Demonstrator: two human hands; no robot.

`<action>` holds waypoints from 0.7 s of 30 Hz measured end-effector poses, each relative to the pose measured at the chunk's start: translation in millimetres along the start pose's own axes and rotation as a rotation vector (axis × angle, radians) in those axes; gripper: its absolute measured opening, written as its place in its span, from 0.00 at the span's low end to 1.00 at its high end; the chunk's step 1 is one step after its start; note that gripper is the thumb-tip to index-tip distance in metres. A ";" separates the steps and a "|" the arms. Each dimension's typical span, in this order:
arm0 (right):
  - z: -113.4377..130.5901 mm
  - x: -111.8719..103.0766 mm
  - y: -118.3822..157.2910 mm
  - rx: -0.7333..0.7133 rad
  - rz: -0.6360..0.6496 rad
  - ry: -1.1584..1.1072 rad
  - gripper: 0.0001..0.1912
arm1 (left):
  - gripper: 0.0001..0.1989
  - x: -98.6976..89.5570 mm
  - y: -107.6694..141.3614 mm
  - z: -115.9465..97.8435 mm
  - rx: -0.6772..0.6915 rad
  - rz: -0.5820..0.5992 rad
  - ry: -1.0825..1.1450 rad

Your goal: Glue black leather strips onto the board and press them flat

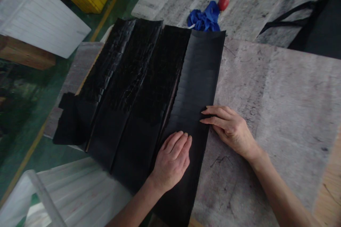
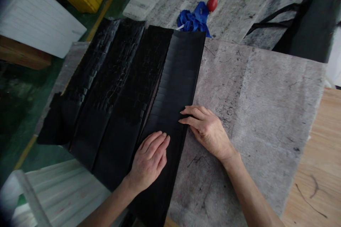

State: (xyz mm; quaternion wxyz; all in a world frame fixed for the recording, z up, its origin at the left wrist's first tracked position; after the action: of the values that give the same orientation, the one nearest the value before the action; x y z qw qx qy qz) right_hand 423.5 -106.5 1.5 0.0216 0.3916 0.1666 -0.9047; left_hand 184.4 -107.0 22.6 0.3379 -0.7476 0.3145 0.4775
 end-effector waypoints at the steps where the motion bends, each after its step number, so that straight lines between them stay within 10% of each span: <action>1: -0.1 0.0 0.0 0.001 -0.002 -0.001 0.15 | 0.21 -0.3 -0.3 -0.1 0.001 -0.003 -0.003; 21: 0.4 -0.6 -0.8 0.010 -0.007 0.007 0.16 | 0.21 -0.1 1.3 -0.6 0.003 0.006 0.002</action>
State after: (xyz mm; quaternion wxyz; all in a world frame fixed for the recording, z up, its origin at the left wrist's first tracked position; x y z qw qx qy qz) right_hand 423.5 -105.9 2.4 0.0159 0.3943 0.1636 -0.9042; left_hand 183.7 -108.2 22.6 0.3373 -0.7466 0.3175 0.4774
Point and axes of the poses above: each hand's wrist, its own y-axis away from the middle knuckle, its own x-axis out of the palm, z = x × y, the point moved 2 cm from there along -y, towards the middle knuckle, and after that the axes turned 3 degrees about y, right-handed, at the moved point
